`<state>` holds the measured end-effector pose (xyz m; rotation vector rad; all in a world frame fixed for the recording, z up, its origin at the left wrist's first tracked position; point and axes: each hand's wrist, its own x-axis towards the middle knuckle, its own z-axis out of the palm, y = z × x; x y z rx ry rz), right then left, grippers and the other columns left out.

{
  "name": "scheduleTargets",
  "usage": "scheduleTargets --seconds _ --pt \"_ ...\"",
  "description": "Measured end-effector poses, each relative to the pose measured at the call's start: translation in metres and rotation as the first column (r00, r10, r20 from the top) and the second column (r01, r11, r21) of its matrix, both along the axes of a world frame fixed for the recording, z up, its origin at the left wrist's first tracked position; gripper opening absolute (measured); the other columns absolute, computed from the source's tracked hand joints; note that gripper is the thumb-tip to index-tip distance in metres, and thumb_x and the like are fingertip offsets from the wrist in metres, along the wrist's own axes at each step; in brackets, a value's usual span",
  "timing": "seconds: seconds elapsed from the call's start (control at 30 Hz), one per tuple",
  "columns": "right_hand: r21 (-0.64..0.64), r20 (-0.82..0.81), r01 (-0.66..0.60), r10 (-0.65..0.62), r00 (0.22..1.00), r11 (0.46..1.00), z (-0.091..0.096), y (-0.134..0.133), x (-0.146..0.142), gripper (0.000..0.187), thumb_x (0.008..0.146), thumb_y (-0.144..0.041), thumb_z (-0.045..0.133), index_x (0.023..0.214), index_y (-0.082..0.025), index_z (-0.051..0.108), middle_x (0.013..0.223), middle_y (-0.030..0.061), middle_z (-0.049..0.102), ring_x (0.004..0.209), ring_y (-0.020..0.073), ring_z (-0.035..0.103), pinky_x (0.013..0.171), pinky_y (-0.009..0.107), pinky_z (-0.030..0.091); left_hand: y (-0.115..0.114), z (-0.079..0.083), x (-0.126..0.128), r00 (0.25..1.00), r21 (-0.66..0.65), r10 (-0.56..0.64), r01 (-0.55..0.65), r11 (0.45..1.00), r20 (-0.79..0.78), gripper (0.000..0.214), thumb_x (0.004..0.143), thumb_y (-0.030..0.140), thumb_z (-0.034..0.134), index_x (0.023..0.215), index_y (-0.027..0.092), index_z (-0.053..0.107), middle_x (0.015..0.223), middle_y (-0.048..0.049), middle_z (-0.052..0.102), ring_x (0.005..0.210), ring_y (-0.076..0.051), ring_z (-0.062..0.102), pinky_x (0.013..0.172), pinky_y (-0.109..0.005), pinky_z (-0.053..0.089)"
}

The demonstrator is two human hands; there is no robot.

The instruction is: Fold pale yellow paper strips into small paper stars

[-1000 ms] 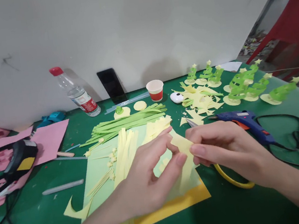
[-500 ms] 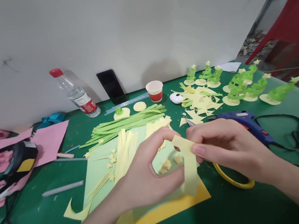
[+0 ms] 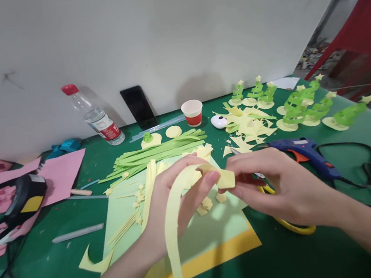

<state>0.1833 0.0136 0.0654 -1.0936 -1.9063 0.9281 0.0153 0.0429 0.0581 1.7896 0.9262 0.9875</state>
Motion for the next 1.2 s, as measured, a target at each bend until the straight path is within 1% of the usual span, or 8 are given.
scheduleTargets --seconds 0.13,0.33,0.43,0.53,0.67,0.93,1.1,1.2 --pt "0.057 0.045 0.032 -0.034 0.998 0.998 -0.002 0.0 -0.004 0.038 0.08 -0.012 0.053 0.05 -0.018 0.03 0.048 -0.0058 0.032 0.046 0.0071 0.029 0.043 0.022 0.023 0.0 -0.002 0.0 0.999 0.082 -0.004 0.007 0.997 -0.036 0.018 0.084 0.026 0.059 0.066 0.023 0.058 0.066 0.002 0.062 0.065 -0.016 0.057 0.071 -0.032 0.052" --pt "0.144 0.014 0.028 -0.03 0.999 0.989 -0.008 0.002 -0.004 0.04 0.083 -0.01 0.054 0.048 -0.017 0.038 0.046 -0.0067 0.031 0.044 0.0068 0.027 0.041 0.022 0.02 -0.001 0.0 0.001 1.0 0.068 0.022 -0.022 0.997 0.006 0.016 0.079 0.021 0.065 0.064 0.021 0.059 0.066 0.0057 0.062 0.061 -0.011 0.056 0.103 -0.037 0.037" --pt "0.18 0.008 0.02 -0.022 1.0 0.983 -0.01 0.003 -0.002 0.04 0.084 -0.011 0.054 0.047 -0.017 0.042 0.044 -0.0069 0.032 0.043 0.0067 0.026 0.041 0.022 0.019 -0.001 -0.001 0.001 1.0 0.073 0.023 -0.024 0.997 0.007 0.016 0.08 0.021 0.065 0.065 0.021 0.06 0.066 0.0061 0.062 0.062 -0.011 0.056 0.102 -0.034 0.037" --pt "0.162 0.001 0.011 -0.011 1.0 0.987 -0.01 0.003 -0.001 0.039 0.086 -0.013 0.053 0.047 -0.017 0.046 0.043 -0.0067 0.032 0.042 0.0065 0.027 0.04 0.022 0.019 -0.001 -0.001 0.0 1.0 0.084 0.005 -0.007 0.996 0.021 0.016 0.081 0.02 0.063 0.066 0.021 0.06 0.066 0.0049 0.061 0.063 -0.012 0.055 0.086 -0.029 0.046" --pt "0.047 -0.041 0.014 -0.012 0.999 0.999 -0.007 0.002 0.0 0.038 0.086 -0.016 0.053 0.048 -0.016 0.05 0.044 -0.0057 0.035 0.042 0.0062 0.029 0.04 0.021 0.021 0.0 0.0 0.001 0.999 0.102 -0.031 0.027 0.994 0.038 0.015 0.082 0.017 0.062 0.068 0.021 0.059 0.067 0.0043 0.061 0.064 -0.012 0.056 0.065 -0.024 0.047" --pt "-0.189 -0.162 -0.026 -0.005 0.987 0.982 -0.002 0.001 0.0 0.027 0.082 -0.022 0.056 0.058 -0.014 0.064 0.042 -0.0053 0.038 0.041 0.0059 0.031 0.037 0.021 0.021 0.001 0.0 0.001 0.988 0.061 -0.131 0.126 0.99 0.077 0.014 0.081 0.014 0.063 0.071 0.023 0.063 0.07 0.0041 0.066 0.068 -0.013 0.059 0.073 -0.025 0.049" --pt "-0.464 -0.345 -0.167 -0.004 0.938 0.87 -0.002 0.006 0.003 0.012 0.07 -0.024 0.072 0.064 -0.014 0.066 0.051 -0.0045 0.046 0.047 0.006 0.038 0.042 0.019 0.029 0.002 -0.003 0.001 0.975 0.083 -0.086 0.07 0.994 0.204 0.017 0.078 0.009 0.066 0.071 0.025 0.065 0.068 0.0062 0.066 0.066 -0.012 0.06 0.095 -0.033 0.043" --pt "-0.563 -0.492 -0.327 0.01 0.871 0.759 -0.003 0.01 0.007 0.019 0.071 -0.031 0.073 0.074 -0.013 0.069 0.052 -0.0045 0.047 0.046 0.0049 0.036 0.039 0.017 0.025 0.003 -0.005 -0.001 0.964 0.1 -0.098 0.075 0.992 0.247 0.018 0.079 0.01 0.066 0.075 0.027 0.068 0.072 0.0059 0.066 0.07 -0.012 0.06 0.09 -0.031 0.045"
